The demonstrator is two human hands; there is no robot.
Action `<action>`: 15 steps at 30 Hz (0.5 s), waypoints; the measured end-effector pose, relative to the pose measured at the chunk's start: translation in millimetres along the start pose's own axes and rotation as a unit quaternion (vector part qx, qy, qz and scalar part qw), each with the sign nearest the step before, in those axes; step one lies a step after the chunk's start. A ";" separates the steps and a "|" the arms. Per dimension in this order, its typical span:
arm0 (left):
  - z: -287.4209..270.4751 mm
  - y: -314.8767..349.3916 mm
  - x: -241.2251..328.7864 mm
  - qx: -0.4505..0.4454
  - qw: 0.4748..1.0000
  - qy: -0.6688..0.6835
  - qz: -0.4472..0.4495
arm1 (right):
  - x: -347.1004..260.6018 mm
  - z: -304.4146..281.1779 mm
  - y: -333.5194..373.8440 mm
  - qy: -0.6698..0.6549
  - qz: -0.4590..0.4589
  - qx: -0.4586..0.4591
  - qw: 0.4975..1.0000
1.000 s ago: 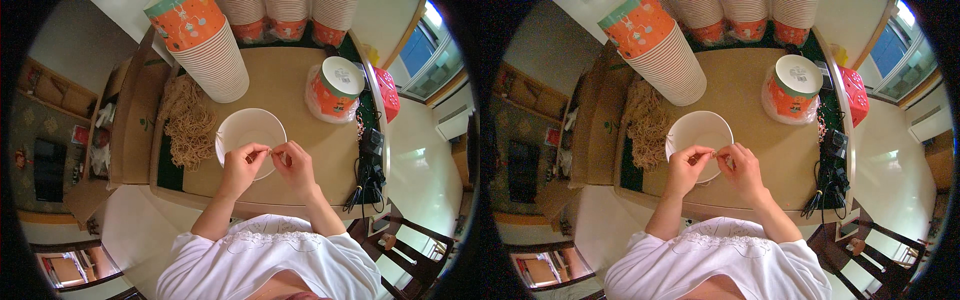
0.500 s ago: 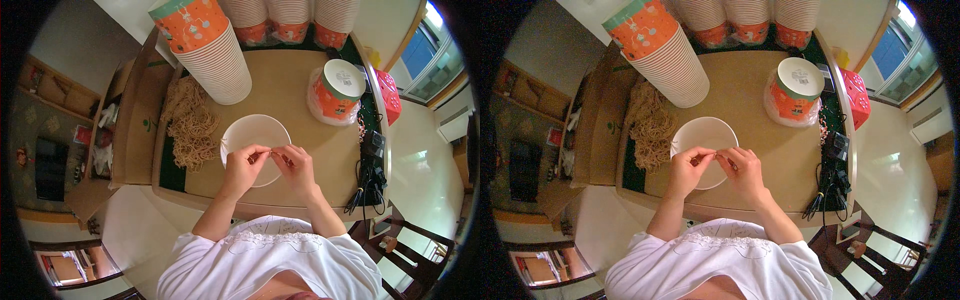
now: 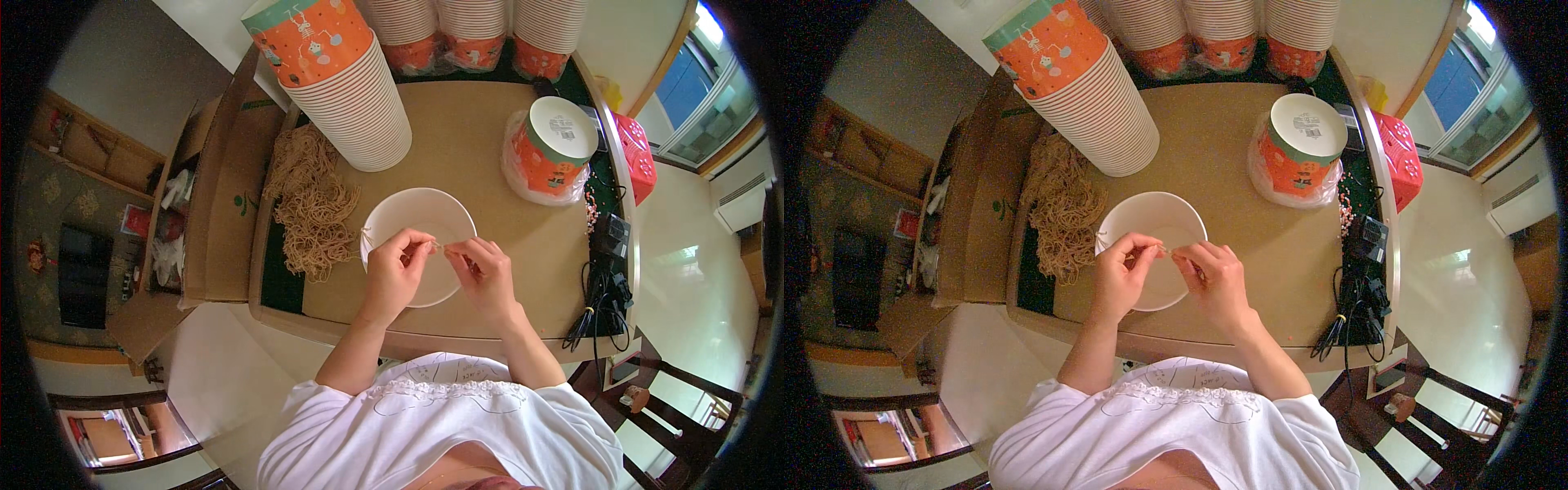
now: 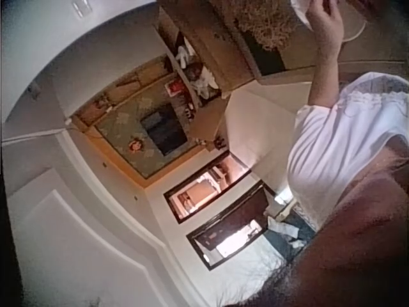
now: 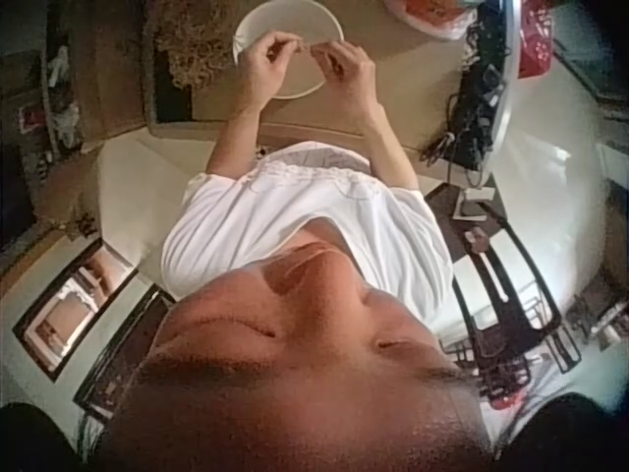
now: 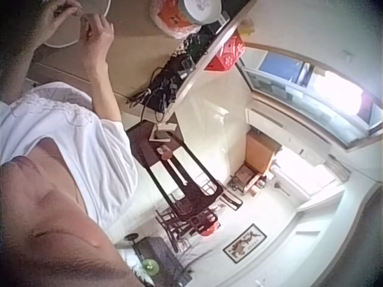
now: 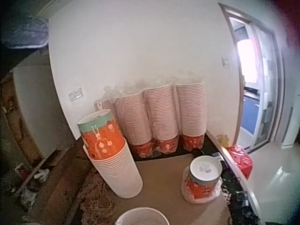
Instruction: Tying strings onto paper bowls in a packaging area.
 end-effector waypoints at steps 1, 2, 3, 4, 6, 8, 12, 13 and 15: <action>0.9 0.6 4.5 0.001 1.000 -0.005 -0.009 | 0.2 0.0 0.0 0.000 0.000 0.000 1.000; 1.3 1.0 6.4 0.002 1.000 -0.009 -0.017 | 0.6 0.1 0.1 0.002 0.001 -0.002 1.000; 1.0 1.1 6.1 0.002 1.000 -0.009 -0.017 | 1.0 0.2 0.3 0.005 0.003 -0.004 1.000; 3.3 1.2 6.5 -0.025 0.999 -0.025 -0.011 | 1.1 0.3 0.3 0.005 0.002 -0.004 1.000; 5.7 1.7 6.0 -0.052 0.998 -0.040 -0.006 | 0.8 0.2 0.4 0.009 -0.003 -0.001 1.000; 4.0 1.6 5.2 -0.039 0.998 -0.059 0.000 | -1.4 -0.3 -0.7 0.005 -0.007 -0.003 1.000; 2.2 1.3 3.5 -0.026 0.998 -0.054 -0.006 | -1.0 -0.2 -1.0 0.013 0.001 -0.015 1.000; 0.6 1.5 2.1 -0.026 0.998 -0.055 -0.010 | -3.6 0.2 -1.4 0.012 0.000 -0.016 1.000; -1.1 1.6 1.1 -0.025 0.998 -0.056 -0.014 | -13.7 -5.9 -3.3 0.095 -0.015 0.044 0.994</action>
Point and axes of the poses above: each hand's wrist, its own y-axis away from the middle knuckle, its own z-axis out of the palm, x = y × z, the point moved 6 cm from there along -y, towards the middle knuckle, and after that the axes turned 2 degrees about x, right-handed, at the moved point
